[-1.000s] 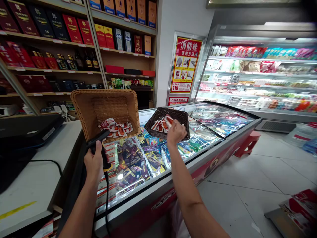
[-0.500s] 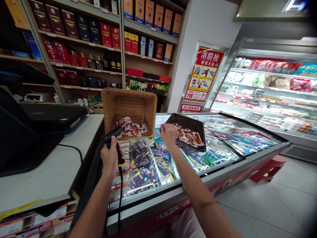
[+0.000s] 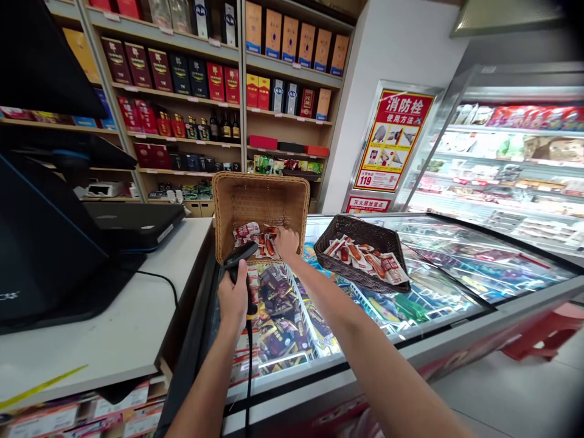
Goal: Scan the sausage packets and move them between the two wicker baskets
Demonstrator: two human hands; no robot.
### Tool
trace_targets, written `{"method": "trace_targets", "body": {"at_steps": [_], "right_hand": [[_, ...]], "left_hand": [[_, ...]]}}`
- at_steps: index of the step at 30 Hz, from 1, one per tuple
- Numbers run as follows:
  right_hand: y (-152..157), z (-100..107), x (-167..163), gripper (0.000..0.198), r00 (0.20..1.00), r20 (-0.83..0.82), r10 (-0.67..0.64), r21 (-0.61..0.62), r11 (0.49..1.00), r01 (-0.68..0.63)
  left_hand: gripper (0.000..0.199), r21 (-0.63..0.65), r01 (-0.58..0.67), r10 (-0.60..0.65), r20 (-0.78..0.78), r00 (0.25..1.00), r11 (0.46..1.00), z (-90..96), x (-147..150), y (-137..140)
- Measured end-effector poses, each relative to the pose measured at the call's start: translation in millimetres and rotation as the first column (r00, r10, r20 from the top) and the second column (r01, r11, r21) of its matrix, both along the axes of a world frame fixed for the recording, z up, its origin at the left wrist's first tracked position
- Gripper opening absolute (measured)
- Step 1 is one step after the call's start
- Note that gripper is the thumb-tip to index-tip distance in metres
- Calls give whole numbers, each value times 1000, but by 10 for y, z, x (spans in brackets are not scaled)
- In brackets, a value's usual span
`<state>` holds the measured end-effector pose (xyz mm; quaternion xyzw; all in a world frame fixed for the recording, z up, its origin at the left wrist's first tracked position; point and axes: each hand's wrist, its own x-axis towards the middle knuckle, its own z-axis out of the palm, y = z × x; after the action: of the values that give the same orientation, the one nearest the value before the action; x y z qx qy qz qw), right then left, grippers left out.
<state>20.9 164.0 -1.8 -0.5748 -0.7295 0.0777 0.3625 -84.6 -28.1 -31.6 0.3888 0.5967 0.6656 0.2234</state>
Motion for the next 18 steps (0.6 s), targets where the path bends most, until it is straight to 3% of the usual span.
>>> {"method": "trace_targets", "body": {"at_steps": [3,7,9,11,16,18], "right_hand": [[-207,-74,301,41,897,-442,-15,-43,999,-5],[-560,-289,771,55,611,-789,62,-31,990,-139],[-717,-397,961,58,508,-858,74,-15,986,-169],[-830,-480,1082,59,462,-885,61,-9,989,-147],[-927,-555,1105,60,432,-901,48,5,995,-100],[-936,-554,1070,58,427,-901,70,25,994,-109]], "left_hand": [[58,-21,-28,28,5,1000,999,30,25,2],[56,-52,5,-4,25,1000,999,73,85,22],[55,-68,44,-42,40,998,997,88,124,30],[55,-79,104,-100,49,994,991,96,164,29],[57,-82,241,-245,-38,969,967,123,254,-17],[57,-74,231,-237,-87,968,970,147,287,-46]]}}
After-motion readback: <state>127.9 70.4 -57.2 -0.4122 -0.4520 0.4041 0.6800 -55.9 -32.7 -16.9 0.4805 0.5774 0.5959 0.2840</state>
